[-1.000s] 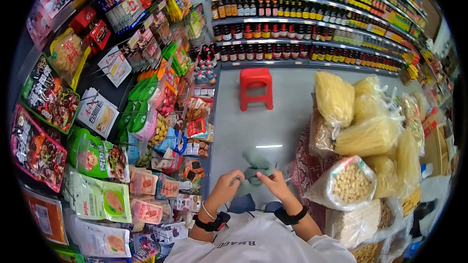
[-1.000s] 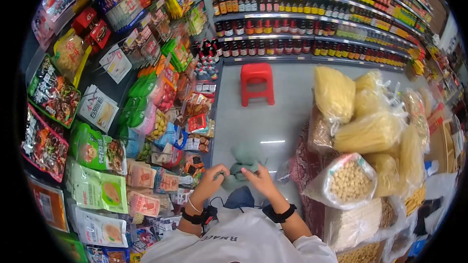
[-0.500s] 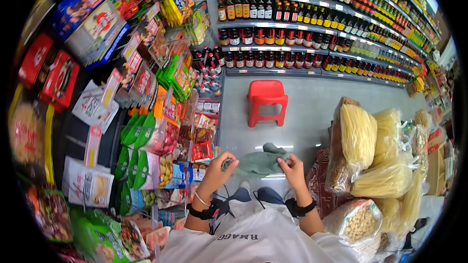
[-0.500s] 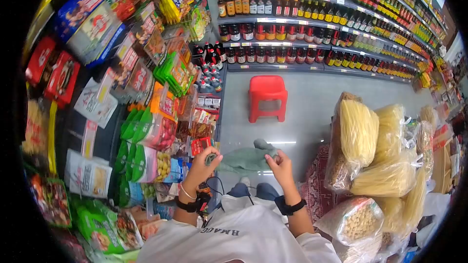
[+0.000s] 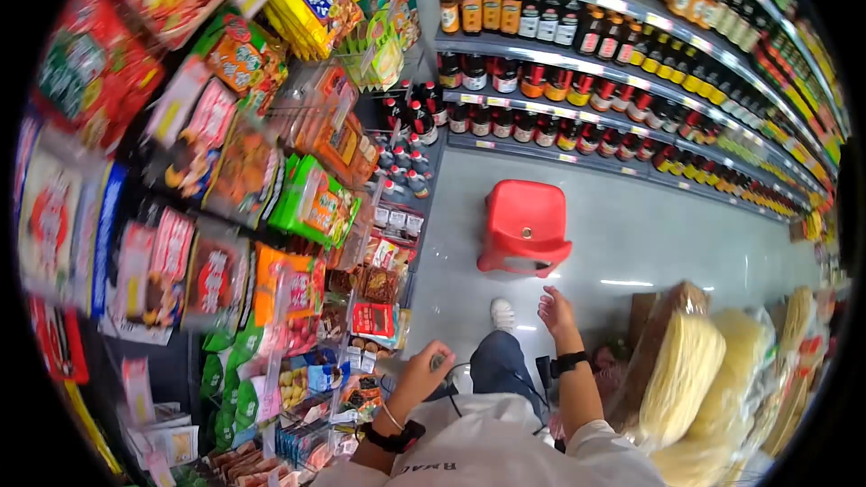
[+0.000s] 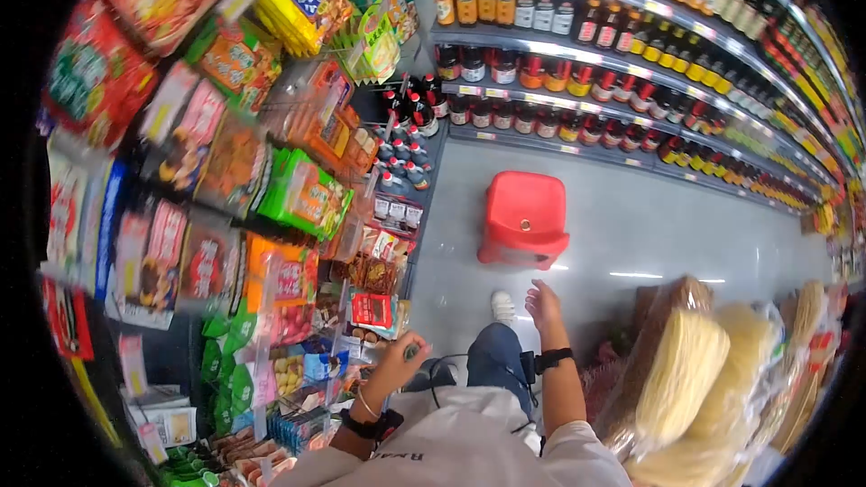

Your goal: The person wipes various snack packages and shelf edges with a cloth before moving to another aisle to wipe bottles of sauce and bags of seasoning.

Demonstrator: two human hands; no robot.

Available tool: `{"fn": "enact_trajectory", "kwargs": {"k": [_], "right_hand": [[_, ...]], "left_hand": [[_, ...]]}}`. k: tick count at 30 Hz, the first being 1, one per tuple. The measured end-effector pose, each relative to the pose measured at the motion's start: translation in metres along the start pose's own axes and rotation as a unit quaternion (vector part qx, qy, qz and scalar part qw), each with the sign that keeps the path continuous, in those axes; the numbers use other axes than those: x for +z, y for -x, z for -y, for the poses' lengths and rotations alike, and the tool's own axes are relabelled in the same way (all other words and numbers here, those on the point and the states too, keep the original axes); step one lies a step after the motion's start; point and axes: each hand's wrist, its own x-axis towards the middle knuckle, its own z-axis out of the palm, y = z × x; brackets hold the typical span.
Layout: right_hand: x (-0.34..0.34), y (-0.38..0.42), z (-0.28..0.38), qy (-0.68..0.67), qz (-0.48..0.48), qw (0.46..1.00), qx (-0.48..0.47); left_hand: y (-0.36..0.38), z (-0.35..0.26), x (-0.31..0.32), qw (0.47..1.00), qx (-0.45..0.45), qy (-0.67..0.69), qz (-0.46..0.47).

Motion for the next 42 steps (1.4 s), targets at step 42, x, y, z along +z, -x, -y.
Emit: {"fn": "enact_trajectory", "kwargs": {"k": [42], "right_hand": [[0.081, -0.237, 0.156, 0.019, 0.043, 0.998, 0.046]], "left_hand": [[-0.421, -0.025, 0.01, 0.983, -0.104, 0.077, 0.127]]}}
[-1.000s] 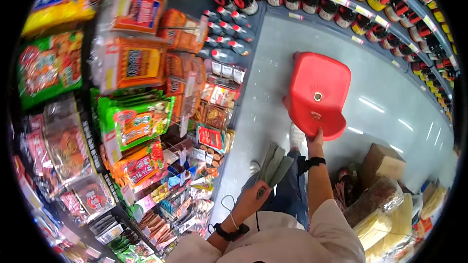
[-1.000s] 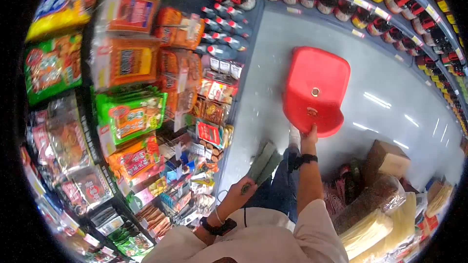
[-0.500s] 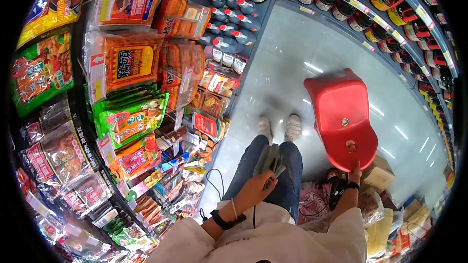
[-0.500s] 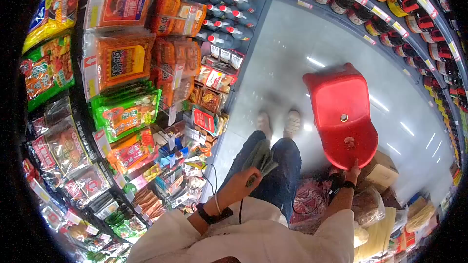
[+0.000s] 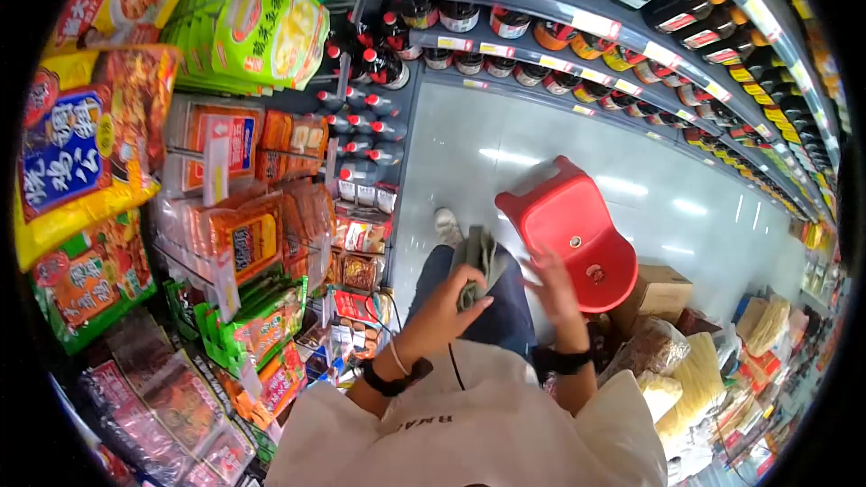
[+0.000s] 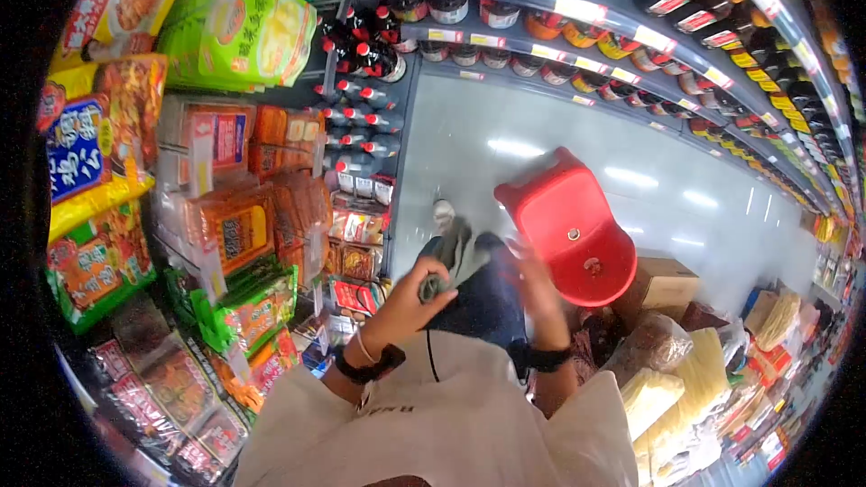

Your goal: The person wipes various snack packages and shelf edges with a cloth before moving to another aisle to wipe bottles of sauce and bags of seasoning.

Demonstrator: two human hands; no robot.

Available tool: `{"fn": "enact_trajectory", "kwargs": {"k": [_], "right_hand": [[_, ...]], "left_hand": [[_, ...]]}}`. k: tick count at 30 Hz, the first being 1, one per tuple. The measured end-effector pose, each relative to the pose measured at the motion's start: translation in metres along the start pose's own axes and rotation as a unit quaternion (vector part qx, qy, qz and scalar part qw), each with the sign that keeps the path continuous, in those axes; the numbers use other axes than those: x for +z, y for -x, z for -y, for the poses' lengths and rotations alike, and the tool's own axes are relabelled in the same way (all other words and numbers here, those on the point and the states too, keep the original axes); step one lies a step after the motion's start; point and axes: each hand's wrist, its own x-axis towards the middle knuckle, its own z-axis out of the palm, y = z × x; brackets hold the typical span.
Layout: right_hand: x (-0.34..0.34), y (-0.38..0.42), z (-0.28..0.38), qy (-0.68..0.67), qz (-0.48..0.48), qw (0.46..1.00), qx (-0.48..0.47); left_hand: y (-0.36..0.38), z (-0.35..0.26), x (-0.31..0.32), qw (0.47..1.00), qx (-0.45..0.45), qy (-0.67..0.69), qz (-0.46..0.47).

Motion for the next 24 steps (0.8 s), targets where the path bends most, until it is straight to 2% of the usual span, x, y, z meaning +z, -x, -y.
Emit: {"fn": "enact_trajectory", "kwargs": {"k": [1, 3, 4, 6, 7, 8, 9, 10, 12, 13, 14, 15, 16, 18, 19, 20, 21, 22, 23, 24], "right_hand": [[0.061, 0.011, 0.025, 0.071, 0.055, 0.996, 0.027], [0.116, 0.004, 0.016, 0.173, 0.192, 0.96, -0.107], [0.158, 0.004, 0.04, -0.096, 0.234, 0.967, 0.034], [0.176, 0.009, 0.061, -0.181, 0.244, 0.951, 0.059], [0.186, -0.006, 0.081, -0.171, 0.249, 0.953, 0.033], [0.196, -0.006, 0.1, -0.217, 0.225, 0.949, 0.033], [0.201, -0.002, 0.101, -0.265, 0.201, 0.942, 0.044], [0.197, -0.015, 0.123, -0.257, 0.199, 0.945, 0.025], [0.191, -0.028, 0.148, -0.183, 0.11, 0.977, -0.001], [0.156, -0.079, 0.159, -0.391, 0.283, 0.874, -0.051], [0.141, -0.098, 0.178, -0.4, 0.321, 0.855, -0.07], [0.146, -0.082, 0.188, -0.333, 0.191, 0.916, -0.114], [0.158, -0.103, 0.236, -0.237, 0.089, 0.954, -0.159], [0.156, -0.116, 0.264, -0.142, 0.058, 0.956, -0.25], [0.149, -0.149, 0.291, 0.014, 0.058, 0.951, -0.303], [0.152, -0.163, 0.311, 0.045, 0.066, 0.953, -0.293], [0.14, -0.17, 0.309, 0.154, 0.038, 0.93, -0.332], [0.131, -0.211, 0.322, 0.28, 0.047, 0.888, -0.362], [0.106, -0.25, 0.324, 0.421, 0.035, 0.804, -0.418], [0.112, -0.243, 0.327, 0.39, 0.043, 0.818, -0.42]], "left_hand": [[-0.008, -0.019, -0.013, 0.999, 0.033, 0.01, 0.012], [-0.024, -0.052, -0.034, 0.995, 0.087, 0.043, 0.023], [-0.046, -0.064, -0.044, 0.988, 0.135, 0.055, 0.045], [-0.048, -0.086, -0.041, 0.987, 0.142, 0.059, 0.048], [-0.07, -0.096, -0.043, 0.983, 0.161, 0.063, 0.054], [-0.079, -0.111, -0.046, 0.981, 0.171, 0.062, 0.06], [-0.075, -0.113, -0.046, 0.985, 0.145, 0.025, 0.095], [-0.091, -0.125, -0.043, 0.981, 0.134, -0.01, 0.138], [-0.092, -0.134, -0.04, 0.975, 0.135, -0.059, 0.165], [-0.113, -0.145, -0.038, 0.971, 0.189, -0.048, 0.136], [-0.121, -0.158, -0.038, 0.967, 0.227, -0.03, 0.109], [-0.115, -0.167, -0.04, 0.976, 0.157, -0.035, 0.145], [-0.146, -0.179, -0.042, 0.976, 0.181, -0.034, 0.112], [-0.162, -0.175, -0.04, 0.98, 0.184, -0.011, 0.077], [-0.203, -0.163, -0.04, 0.98, 0.199, -0.012, 0.026], [-0.222, -0.171, -0.04, 0.982, 0.188, -0.008, 0.004], [-0.235, -0.164, -0.039, 0.981, 0.195, -0.012, 0.004], [-0.262, -0.161, -0.041, 0.979, 0.201, -0.003, -0.037], [-0.275, -0.165, -0.046, 0.979, 0.198, 0.008, -0.055], [-0.282, -0.167, -0.051, 0.972, 0.222, -0.022, -0.075]]}}
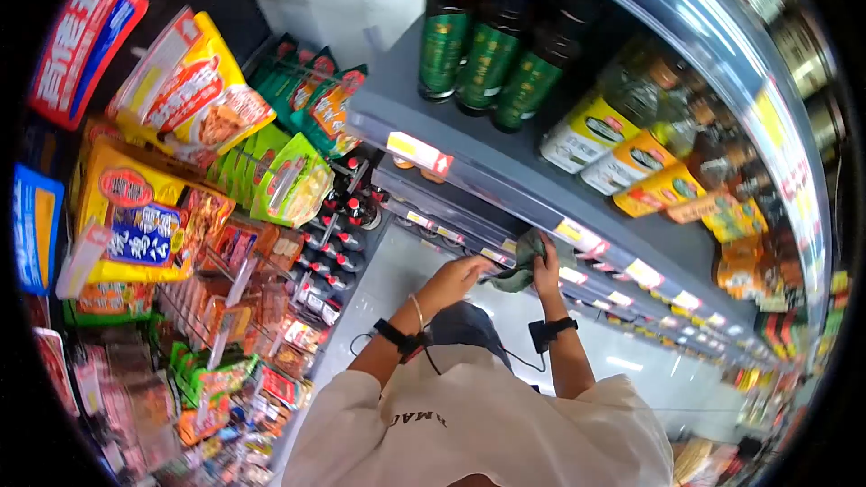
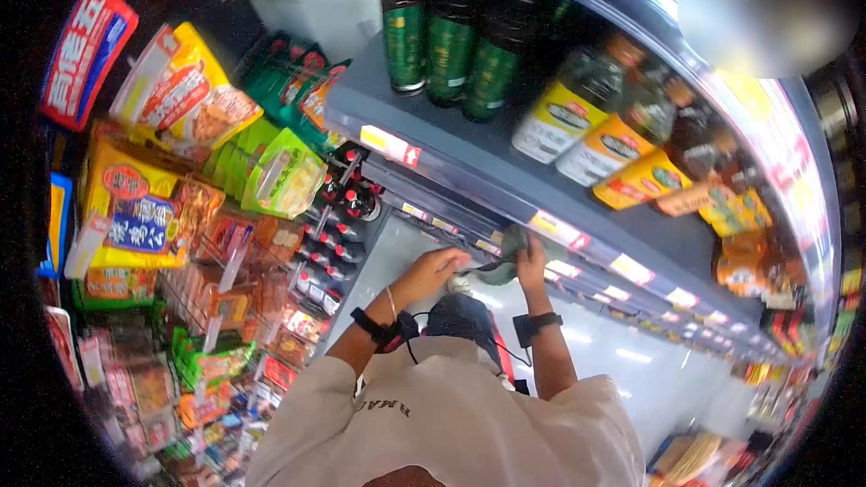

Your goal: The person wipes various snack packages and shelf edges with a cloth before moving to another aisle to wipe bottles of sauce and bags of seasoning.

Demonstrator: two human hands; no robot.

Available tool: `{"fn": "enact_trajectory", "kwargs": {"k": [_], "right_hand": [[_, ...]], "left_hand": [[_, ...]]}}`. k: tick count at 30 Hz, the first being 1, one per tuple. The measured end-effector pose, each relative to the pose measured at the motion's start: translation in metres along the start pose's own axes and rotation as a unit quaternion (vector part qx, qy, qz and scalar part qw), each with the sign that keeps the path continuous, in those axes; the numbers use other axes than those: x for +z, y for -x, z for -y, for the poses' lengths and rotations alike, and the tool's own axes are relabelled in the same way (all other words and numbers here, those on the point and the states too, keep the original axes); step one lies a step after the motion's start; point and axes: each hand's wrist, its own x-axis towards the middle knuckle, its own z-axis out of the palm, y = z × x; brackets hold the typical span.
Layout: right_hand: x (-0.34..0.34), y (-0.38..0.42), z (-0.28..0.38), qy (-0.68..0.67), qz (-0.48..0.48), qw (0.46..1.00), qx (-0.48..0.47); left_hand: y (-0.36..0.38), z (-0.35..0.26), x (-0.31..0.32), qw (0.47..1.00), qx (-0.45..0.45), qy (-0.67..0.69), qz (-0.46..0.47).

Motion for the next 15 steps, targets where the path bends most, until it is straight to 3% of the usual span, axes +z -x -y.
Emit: {"fn": "enact_trajectory", "kwargs": {"k": [2, 3, 4, 6, 8, 10, 12, 15], "right_hand": [[-0.009, -0.029, -0.03, 0.247, 0.111, 0.958, -0.097], [-0.011, -0.029, -0.034, 0.241, 0.111, 0.96, -0.087], [-0.01, -0.031, -0.009, 0.369, 0.147, 0.911, -0.107], [0.002, -0.033, -0.013, 0.324, 0.166, 0.924, -0.117], [0.005, -0.032, -0.03, 0.329, 0.157, 0.922, -0.129], [0.015, -0.028, -0.041, 0.379, 0.119, 0.905, -0.154], [0.018, -0.016, -0.077, 0.393, 0.001, 0.893, -0.22], [0.006, -0.016, -0.138, 0.471, -0.066, 0.837, -0.27]], "left_hand": [[-0.01, 0.018, -0.006, 0.997, 0.008, -0.021, -0.07], [-0.013, 0.022, -0.01, 0.996, 0.023, -0.056, -0.071], [-0.002, 0.037, -0.015, 0.991, 0.021, -0.088, -0.097], [0.016, 0.075, -0.029, 0.99, 0.018, -0.043, -0.136], [0.041, 0.109, -0.03, 0.985, -0.048, 0.043, -0.161], [0.092, 0.167, -0.023, 0.971, -0.102, 0.012, -0.215], [0.121, 0.221, -0.021, 0.946, -0.164, -0.117, -0.256], [0.148, 0.274, -0.002, 0.943, -0.122, -0.126, -0.281]]}}
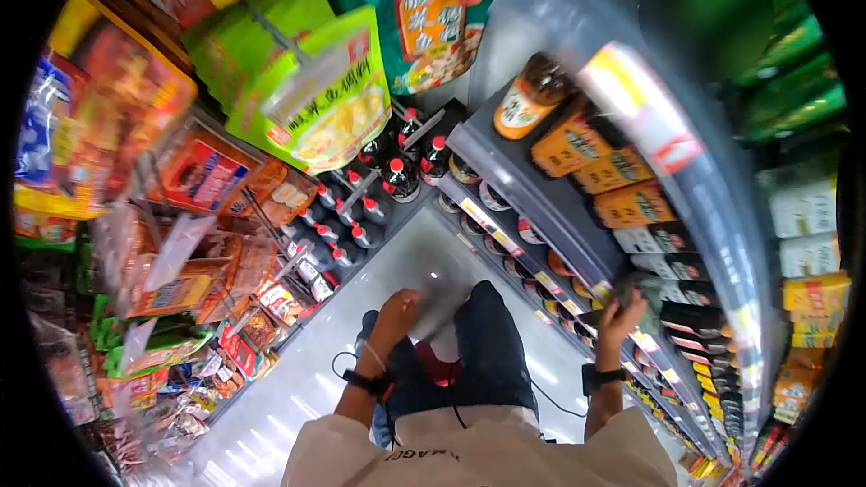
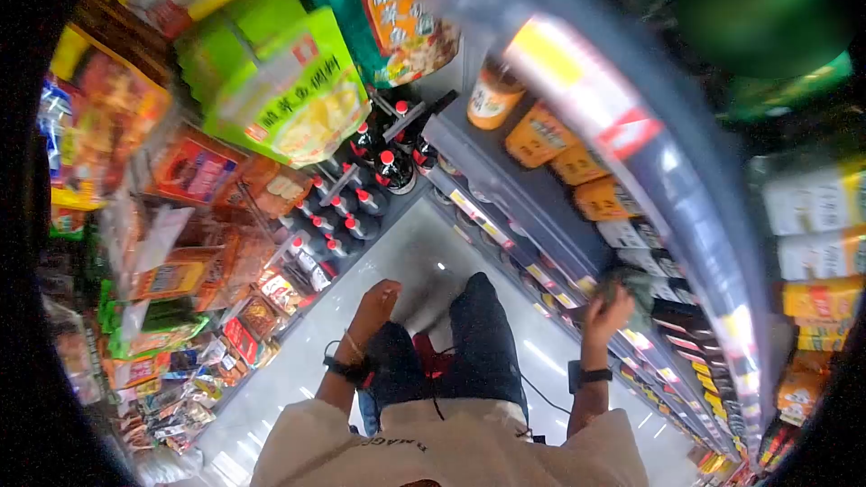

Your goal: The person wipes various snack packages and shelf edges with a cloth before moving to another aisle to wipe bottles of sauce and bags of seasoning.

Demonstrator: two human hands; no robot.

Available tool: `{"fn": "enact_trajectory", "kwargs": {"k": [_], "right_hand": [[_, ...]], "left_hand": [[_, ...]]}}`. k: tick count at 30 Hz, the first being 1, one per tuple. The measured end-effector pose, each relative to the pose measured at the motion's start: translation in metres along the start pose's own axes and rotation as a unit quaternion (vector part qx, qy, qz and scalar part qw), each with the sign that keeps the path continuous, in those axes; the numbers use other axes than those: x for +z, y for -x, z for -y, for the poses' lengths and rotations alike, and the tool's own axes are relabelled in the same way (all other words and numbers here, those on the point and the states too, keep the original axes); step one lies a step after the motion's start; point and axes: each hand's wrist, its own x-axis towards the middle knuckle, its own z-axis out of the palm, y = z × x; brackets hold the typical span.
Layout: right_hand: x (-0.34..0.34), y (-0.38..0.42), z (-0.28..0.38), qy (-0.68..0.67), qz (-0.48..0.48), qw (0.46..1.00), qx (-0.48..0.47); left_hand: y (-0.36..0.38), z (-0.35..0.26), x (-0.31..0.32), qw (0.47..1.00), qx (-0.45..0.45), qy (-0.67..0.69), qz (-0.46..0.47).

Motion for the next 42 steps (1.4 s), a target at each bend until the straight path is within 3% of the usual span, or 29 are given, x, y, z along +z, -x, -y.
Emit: {"fn": "enact_trajectory", "kwargs": {"k": [2, 3, 5, 7, 9, 10, 13, 16, 18, 20, 22, 25, 27, 29, 30, 31, 32, 33, 34, 35, 36, 38, 39, 41, 42], "right_hand": [[-0.015, -0.015, 0.005, -0.03, -0.071, 0.997, 0.029], [-0.011, -0.01, 0.009, -0.069, -0.105, 0.99, 0.057], [-0.007, -0.01, -0.005, -0.019, -0.143, 0.99, 0.001], [-0.009, -0.014, 0.0, 0.029, -0.167, 0.985, -0.022], [-0.02, -0.017, -0.01, -0.049, -0.192, 0.979, 0.042], [-0.024, -0.017, -0.016, -0.032, -0.181, 0.983, 0.018], [-0.02, -0.01, -0.026, -0.013, -0.181, 0.983, 0.0], [-0.02, -0.015, -0.02, 0.035, -0.206, 0.978, -0.012], [-0.015, -0.018, -0.011, -0.007, -0.227, 0.974, -0.015], [-0.011, -0.019, -0.008, -0.038, -0.238, 0.97, -0.011], [-0.009, -0.02, -0.01, -0.051, -0.219, 0.973, -0.05], [-0.014, -0.021, -0.007, 0.012, -0.206, 0.972, -0.112], [-0.011, -0.011, -0.008, -0.148, -0.371, 0.912, -0.094], [-0.031, 0.007, 0.002, -0.141, -0.495, 0.853, -0.086], [-0.039, 0.016, 0.016, -0.238, -0.533, 0.811, -0.048], [-0.048, 0.038, 0.016, -0.208, -0.533, 0.82, -0.007], [-0.053, 0.061, 0.017, -0.177, -0.505, 0.844, 0.01], [-0.05, 0.089, 0.013, -0.129, -0.456, 0.88, 0.043], [-0.038, 0.106, 0.026, -0.199, -0.423, 0.882, 0.065], [-0.033, 0.126, 0.027, -0.375, -0.242, 0.895, -0.021], [-0.044, 0.119, 0.049, -0.362, -0.112, 0.924, -0.045], [-0.036, 0.115, 0.072, -0.501, 0.057, 0.86, -0.077], [-0.031, 0.115, 0.078, -0.526, 0.103, 0.84, -0.084], [-0.025, 0.117, 0.074, -0.524, 0.14, 0.836, -0.089], [-0.025, 0.115, 0.072, -0.534, 0.146, 0.831, -0.058]], "left_hand": [[0.014, -0.004, 0.001, 0.968, -0.191, 0.161, -0.017], [0.03, 0.03, 0.024, 0.965, -0.207, 0.163, -0.006], [0.035, 0.047, 0.045, 0.924, -0.186, 0.331, -0.054], [0.025, 0.059, 0.071, 0.929, -0.16, 0.331, -0.045], [0.009, 0.082, 0.09, 0.945, -0.102, 0.31, -0.036], [0.012, 0.096, 0.091, 0.921, -0.125, 0.368, 0.025], [0.007, 0.12, 0.108, 0.952, -0.155, 0.258, 0.052], [0.019, 0.149, 0.12, 0.939, -0.146, 0.304, 0.062], [0.032, 0.157, 0.116, 0.959, -0.128, 0.248, 0.046], [0.042, 0.143, 0.111, 0.974, -0.112, 0.195, 0.023], [0.047, 0.117, 0.102, 0.969, -0.176, 0.17, -0.027], [0.062, 0.101, 0.11, 0.981, -0.101, 0.154, -0.065], [0.072, 0.082, 0.114, 0.979, -0.096, 0.177, -0.043], [0.075, 0.059, 0.118, 0.975, -0.083, 0.203, -0.019], [0.079, 0.048, 0.121, 0.971, -0.084, 0.221, 0.028], [0.083, 0.037, 0.124, 0.965, -0.086, 0.236, 0.078], [0.084, 0.027, 0.128, 0.965, -0.079, 0.236, 0.087], [0.083, 0.017, 0.133, 0.953, -0.026, 0.26, 0.153], [0.082, 0.005, 0.139, 0.934, 0.028, 0.283, 0.217], [0.079, -0.013, 0.146, 0.932, 0.037, 0.284, 0.222], [0.076, -0.036, 0.157, 0.908, 0.061, 0.35, 0.222], [0.075, -0.051, 0.184, 0.856, 0.12, 0.451, 0.223], [0.074, -0.056, 0.189, 0.855, 0.127, 0.448, 0.227], [0.07, -0.065, 0.194, 0.855, 0.004, 0.486, 0.181], [0.065, -0.063, 0.201, 0.887, 0.014, 0.448, 0.11]]}}
